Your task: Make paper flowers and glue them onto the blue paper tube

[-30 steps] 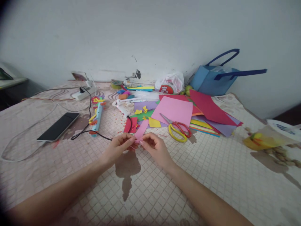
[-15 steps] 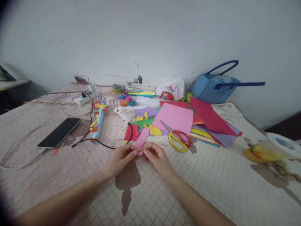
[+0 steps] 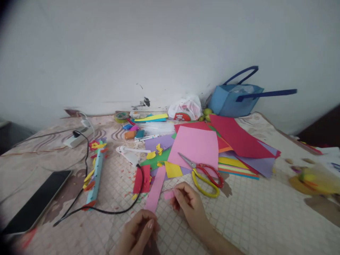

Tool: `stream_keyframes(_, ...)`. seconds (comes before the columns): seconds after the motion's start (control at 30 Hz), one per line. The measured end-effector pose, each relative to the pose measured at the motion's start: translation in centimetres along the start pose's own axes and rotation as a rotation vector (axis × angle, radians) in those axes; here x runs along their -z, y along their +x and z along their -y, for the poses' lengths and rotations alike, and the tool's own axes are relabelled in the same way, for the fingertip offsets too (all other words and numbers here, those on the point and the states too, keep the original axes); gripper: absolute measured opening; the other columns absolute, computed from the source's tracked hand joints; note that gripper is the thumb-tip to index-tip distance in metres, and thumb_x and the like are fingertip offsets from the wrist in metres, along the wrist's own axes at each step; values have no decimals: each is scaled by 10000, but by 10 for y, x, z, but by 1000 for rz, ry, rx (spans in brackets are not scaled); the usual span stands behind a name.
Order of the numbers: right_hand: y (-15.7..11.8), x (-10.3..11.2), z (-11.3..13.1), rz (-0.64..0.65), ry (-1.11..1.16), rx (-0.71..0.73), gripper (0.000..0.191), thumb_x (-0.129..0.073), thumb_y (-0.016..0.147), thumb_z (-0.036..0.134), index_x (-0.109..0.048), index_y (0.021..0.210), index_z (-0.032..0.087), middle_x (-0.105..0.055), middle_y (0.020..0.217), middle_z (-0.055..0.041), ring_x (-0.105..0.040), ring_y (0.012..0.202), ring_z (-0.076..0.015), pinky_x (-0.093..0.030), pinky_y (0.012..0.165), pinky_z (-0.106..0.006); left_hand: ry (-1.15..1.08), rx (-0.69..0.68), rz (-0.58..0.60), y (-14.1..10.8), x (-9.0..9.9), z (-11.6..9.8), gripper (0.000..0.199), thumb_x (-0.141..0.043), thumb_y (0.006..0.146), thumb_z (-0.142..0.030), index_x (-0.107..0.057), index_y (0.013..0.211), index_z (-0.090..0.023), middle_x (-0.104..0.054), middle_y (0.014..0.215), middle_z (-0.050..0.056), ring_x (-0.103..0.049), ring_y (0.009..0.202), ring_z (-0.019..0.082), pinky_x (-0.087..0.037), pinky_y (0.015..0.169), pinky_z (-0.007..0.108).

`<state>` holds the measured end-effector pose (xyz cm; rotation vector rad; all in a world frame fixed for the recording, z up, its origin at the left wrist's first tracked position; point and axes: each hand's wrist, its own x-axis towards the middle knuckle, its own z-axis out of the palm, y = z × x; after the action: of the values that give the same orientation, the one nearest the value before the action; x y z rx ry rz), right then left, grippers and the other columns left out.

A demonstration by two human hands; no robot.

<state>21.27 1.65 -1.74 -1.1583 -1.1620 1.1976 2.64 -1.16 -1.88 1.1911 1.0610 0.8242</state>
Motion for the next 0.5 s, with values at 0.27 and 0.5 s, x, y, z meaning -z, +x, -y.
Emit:
stream_keyframes(0.27,-16,-6,6,69,26,-19,198,-518,880,398,-536,788,223,-638,658,-1,-571,536,-131,-474,528,-274,94,-23,65,-3,5,-12,220,-503,878,-382,-584,961,-195,-629,836,33,-580,719,136,-466,650,241)
stream_keyframes(0.5,-28,-14,5,173,-63,29,212,-518,878,403,-562,801,210,-607,650,6,-551,555,-120,-458,531,-256,36,-149,32,0,5,-15,209,-620,797,-348,-584,875,-157,-587,777,22,-560,671,126,-465,608,232)
